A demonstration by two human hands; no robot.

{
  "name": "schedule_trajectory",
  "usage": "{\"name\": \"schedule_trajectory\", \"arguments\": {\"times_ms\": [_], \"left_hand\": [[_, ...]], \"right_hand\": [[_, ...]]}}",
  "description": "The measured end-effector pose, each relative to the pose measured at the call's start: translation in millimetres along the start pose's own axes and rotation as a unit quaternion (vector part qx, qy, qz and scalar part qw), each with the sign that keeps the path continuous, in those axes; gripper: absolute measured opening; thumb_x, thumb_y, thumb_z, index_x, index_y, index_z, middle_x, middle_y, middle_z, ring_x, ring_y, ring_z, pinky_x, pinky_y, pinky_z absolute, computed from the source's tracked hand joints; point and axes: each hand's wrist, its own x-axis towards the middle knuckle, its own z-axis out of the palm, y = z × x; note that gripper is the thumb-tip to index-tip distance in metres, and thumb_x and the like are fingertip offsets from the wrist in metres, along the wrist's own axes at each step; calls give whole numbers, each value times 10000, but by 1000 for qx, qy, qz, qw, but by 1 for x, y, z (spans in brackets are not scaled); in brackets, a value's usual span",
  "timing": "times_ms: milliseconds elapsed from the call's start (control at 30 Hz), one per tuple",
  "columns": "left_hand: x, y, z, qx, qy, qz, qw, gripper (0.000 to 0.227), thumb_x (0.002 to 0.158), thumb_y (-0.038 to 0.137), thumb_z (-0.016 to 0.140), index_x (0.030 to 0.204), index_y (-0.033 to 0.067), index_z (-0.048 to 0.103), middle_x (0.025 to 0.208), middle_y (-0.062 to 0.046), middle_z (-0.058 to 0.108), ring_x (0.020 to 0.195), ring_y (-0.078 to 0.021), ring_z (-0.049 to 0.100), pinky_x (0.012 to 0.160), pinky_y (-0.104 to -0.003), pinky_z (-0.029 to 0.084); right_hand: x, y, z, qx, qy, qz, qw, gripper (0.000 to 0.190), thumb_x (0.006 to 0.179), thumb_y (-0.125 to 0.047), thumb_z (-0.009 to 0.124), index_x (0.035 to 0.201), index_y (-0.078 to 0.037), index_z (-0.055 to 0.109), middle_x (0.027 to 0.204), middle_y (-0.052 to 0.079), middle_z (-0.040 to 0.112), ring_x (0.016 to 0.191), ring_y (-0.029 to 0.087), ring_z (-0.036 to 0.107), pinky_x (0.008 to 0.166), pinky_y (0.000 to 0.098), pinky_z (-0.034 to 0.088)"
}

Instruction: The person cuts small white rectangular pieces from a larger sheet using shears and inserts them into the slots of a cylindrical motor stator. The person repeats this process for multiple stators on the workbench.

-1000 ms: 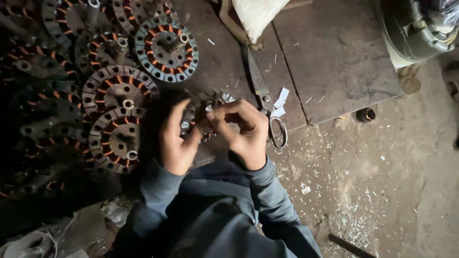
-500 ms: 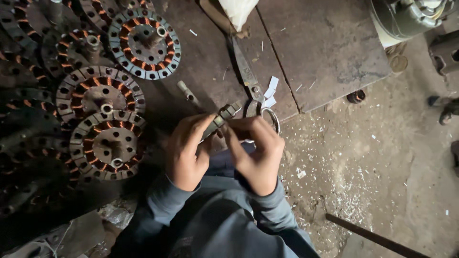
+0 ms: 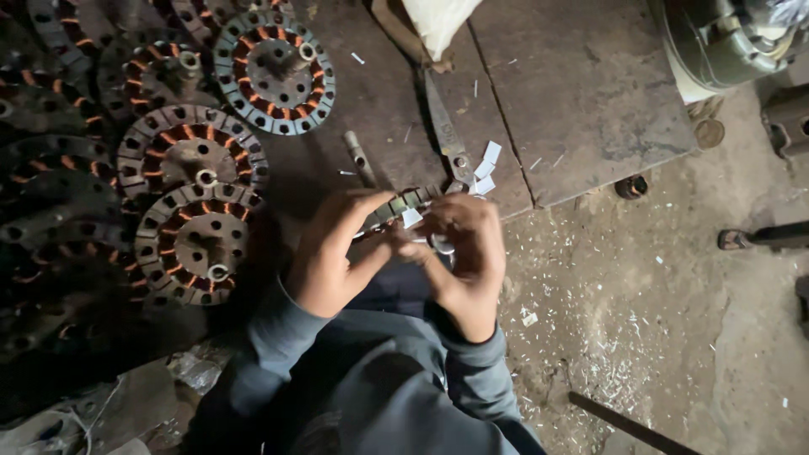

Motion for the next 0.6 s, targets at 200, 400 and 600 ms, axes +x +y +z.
{"name": "schedule_trajectory", "arguments": {"times_ms": [200, 400, 600], "left_hand": [[-7, -6, -4, -39, 39, -20, 998, 386, 899, 93, 829, 1232, 5, 654, 1139, -127, 692, 1038, -286, 708, 910, -364, 566], [-17, -8, 1, 15, 69, 19, 997, 364, 879, 98, 840, 1202, 31, 686, 1089, -111, 698, 995, -283, 683, 870, -381, 553], [-21, -10, -1, 12, 44, 86, 995, 387, 891, 115, 840, 1232, 39, 673, 1138, -92, 705, 1002, -263, 677, 876, -396, 543]], "right_hand": [[20, -1, -16, -190, -105, -94, 972, 367, 895, -94, 800, 1220, 12, 666, 1299, 165, 628, 1188, 284, 641, 1025, 386, 518], [9, 13, -6, -208, -66, -142, 965, 338, 852, -78, 835, 1144, -11, 679, 1187, 115, 649, 1085, 282, 651, 935, 351, 513], [-17, 33, -9, -241, -18, -189, 952, 342, 863, -23, 787, 1150, -9, 600, 1177, 170, 631, 1059, 326, 631, 996, 431, 478]]}}
